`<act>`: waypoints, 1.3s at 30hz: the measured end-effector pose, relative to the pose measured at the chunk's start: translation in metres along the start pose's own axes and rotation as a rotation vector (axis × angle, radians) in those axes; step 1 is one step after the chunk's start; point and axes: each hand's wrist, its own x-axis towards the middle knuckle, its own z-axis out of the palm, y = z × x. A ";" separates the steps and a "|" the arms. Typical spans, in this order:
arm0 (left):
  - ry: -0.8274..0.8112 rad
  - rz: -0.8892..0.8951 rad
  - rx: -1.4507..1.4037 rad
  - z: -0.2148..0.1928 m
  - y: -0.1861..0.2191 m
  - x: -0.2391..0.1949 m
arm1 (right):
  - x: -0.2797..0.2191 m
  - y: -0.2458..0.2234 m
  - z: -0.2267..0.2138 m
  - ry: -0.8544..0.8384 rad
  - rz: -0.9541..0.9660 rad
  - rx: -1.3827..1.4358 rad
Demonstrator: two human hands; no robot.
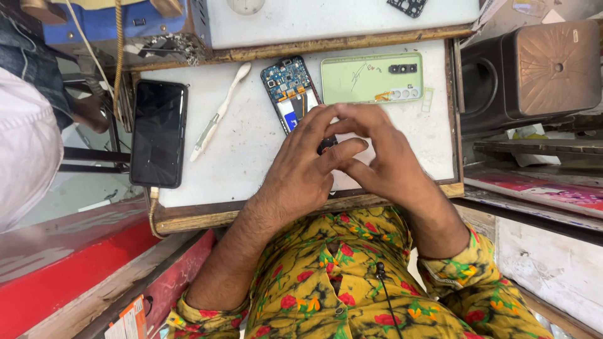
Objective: The person reassembles a disassembled smartphone on a workbench. They place the motherboard into the phone frame, connect ribbon cables, and use a screwdriver to secure components. The person also handles a camera module and other small parts during the process.
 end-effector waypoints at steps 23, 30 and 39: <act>-0.001 -0.004 -0.014 0.001 0.001 -0.003 | -0.008 0.007 -0.001 0.039 -0.050 -0.112; 0.009 -0.009 -0.034 0.002 0.000 -0.004 | -0.010 0.008 -0.002 -0.017 -0.021 -0.011; 0.008 -0.009 -0.013 -0.001 -0.004 -0.004 | -0.005 0.008 0.002 -0.020 -0.021 -0.020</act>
